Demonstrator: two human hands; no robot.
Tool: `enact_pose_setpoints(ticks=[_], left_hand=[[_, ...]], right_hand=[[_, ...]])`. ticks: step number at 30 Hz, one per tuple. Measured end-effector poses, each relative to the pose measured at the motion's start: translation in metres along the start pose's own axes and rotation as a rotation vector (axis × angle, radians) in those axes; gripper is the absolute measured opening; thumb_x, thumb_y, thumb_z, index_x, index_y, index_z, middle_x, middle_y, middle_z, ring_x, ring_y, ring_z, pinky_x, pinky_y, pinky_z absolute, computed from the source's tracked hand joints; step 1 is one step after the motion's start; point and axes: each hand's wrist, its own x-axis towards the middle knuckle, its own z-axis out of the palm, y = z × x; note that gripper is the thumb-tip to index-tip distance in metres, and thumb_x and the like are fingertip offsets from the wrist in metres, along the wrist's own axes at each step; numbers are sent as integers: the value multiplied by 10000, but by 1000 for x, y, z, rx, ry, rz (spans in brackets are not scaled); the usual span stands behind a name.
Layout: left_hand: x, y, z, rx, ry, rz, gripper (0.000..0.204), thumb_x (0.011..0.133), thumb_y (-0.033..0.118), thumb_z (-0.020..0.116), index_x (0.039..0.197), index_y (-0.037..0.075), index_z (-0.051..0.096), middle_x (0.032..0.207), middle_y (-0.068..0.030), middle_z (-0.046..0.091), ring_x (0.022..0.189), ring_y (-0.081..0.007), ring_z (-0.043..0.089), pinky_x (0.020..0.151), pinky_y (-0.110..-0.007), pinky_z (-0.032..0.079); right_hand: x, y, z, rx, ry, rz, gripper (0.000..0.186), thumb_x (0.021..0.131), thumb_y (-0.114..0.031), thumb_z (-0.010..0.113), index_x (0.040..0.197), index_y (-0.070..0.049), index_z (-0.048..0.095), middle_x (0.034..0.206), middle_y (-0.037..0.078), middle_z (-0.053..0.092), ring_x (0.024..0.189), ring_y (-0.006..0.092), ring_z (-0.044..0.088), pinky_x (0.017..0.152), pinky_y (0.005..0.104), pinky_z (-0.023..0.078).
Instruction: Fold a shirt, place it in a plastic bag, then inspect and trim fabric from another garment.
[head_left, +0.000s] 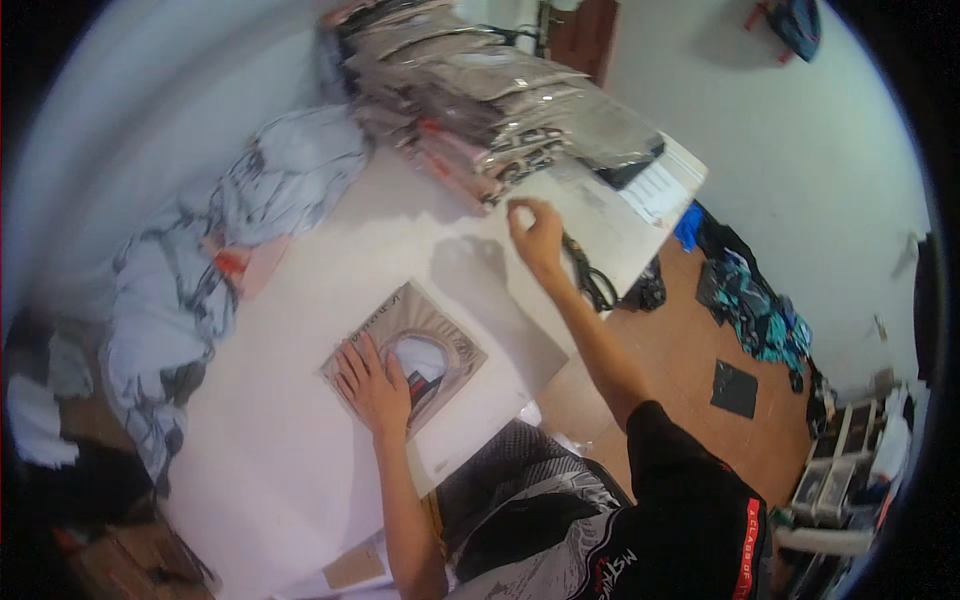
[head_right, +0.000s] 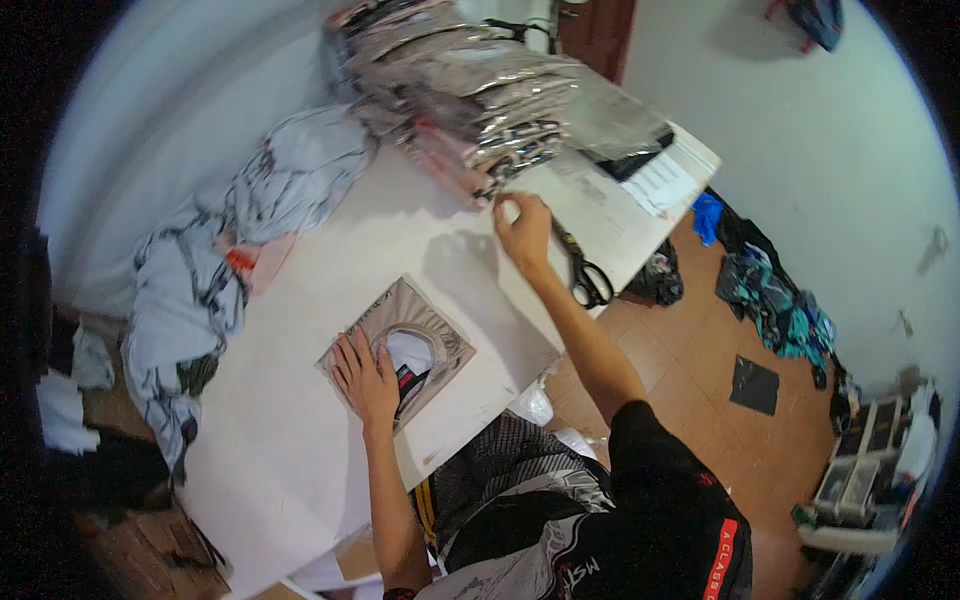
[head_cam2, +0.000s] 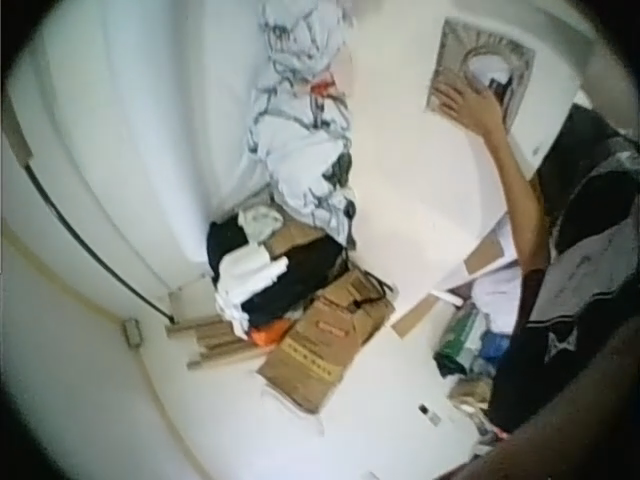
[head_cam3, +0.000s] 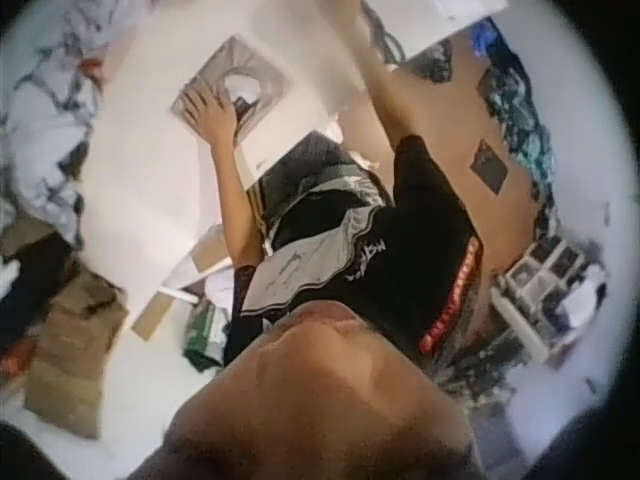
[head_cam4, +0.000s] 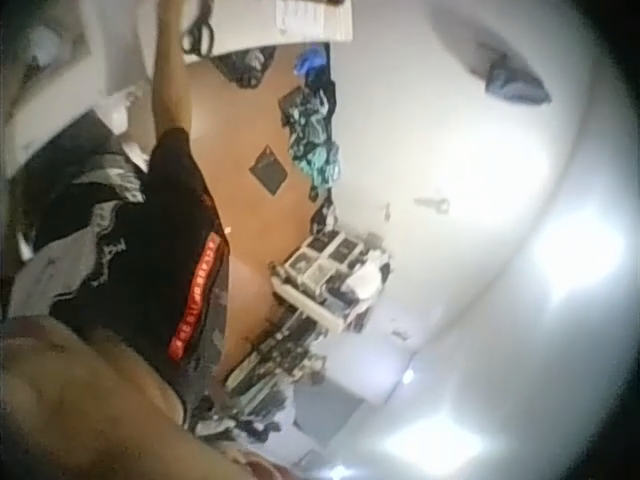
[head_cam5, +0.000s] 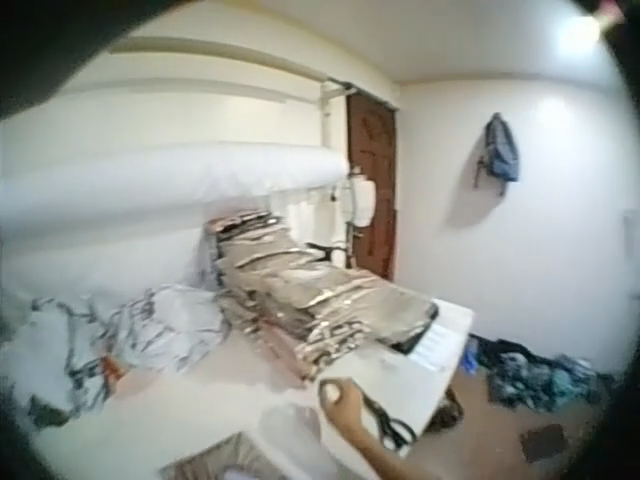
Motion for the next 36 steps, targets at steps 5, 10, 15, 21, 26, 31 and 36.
enact_pose_setpoints(ticks=[5, 10, 15, 21, 26, 31, 36], left_hand=[[28, 49, 22, -28, -19, 83, 557, 952, 358, 444, 1445, 120, 341, 1493, -191, 287, 1392, -362, 232, 1108, -525, 188], [29, 66, 32, -65, -21, 115, 548, 955, 364, 440, 1438, 120, 355, 1489, -185, 298, 1385, -363, 247, 1106, -529, 193], [31, 60, 22, -44, -81, 93, 568, 962, 347, 436, 1469, 135, 295, 1514, -181, 251, 1402, -352, 214, 1123, -521, 154], [32, 64, 27, -71, -86, 88, 574, 962, 352, 439, 1472, 137, 288, 1515, -181, 248, 1405, -348, 205, 1126, -516, 144], [31, 59, 21, -55, -88, 74, 576, 962, 352, 436, 1473, 133, 285, 1514, -181, 250, 1407, -349, 201, 1126, -515, 142], [30, 67, 27, -53, -28, 106, 558, 945, 347, 460, 1429, 88, 361, 1480, -203, 303, 1370, -380, 267, 1102, -531, 207], [31, 59, 23, -60, -18, 104, 552, 941, 351, 463, 1420, 91, 376, 1473, -207, 313, 1360, -385, 279, 1103, -530, 205]], right_hand=[[86, 81, -69, -350, 282, -88, 214, 744, -108, 650, 955, -125, 679, 989, 100, 647, 999, 303, 556, 879, 442, 384], [115, 141, -116, -875, 210, -230, 441, 746, -126, 630, 1185, -117, 599, 1269, 116, 535, 1217, 301, 443, 1003, 441, 323], [118, 137, -123, -776, -54, -80, 454, 820, -301, 630, 1223, -97, 584, 1301, 141, 526, 1221, 328, 450, 1003, 442, 326], [138, 160, -129, -658, 171, -10, 437, 788, -268, 677, 1180, -82, 621, 1264, 199, 535, 1162, 356, 484, 945, 456, 388], [149, 158, -119, -761, 223, 33, 338, 775, -144, 621, 1109, -120, 665, 1206, 156, 564, 1100, 328, 508, 891, 423, 407], [163, 169, -137, -824, 196, -104, 161, 780, -140, 641, 915, -138, 729, 1103, 76, 610, 1093, 282, 512, 875, 413, 411], [172, 143, -136, -784, 136, -157, 151, 780, -98, 599, 884, -98, 707, 1143, 78, 623, 1137, 280, 513, 940, 406, 390]])
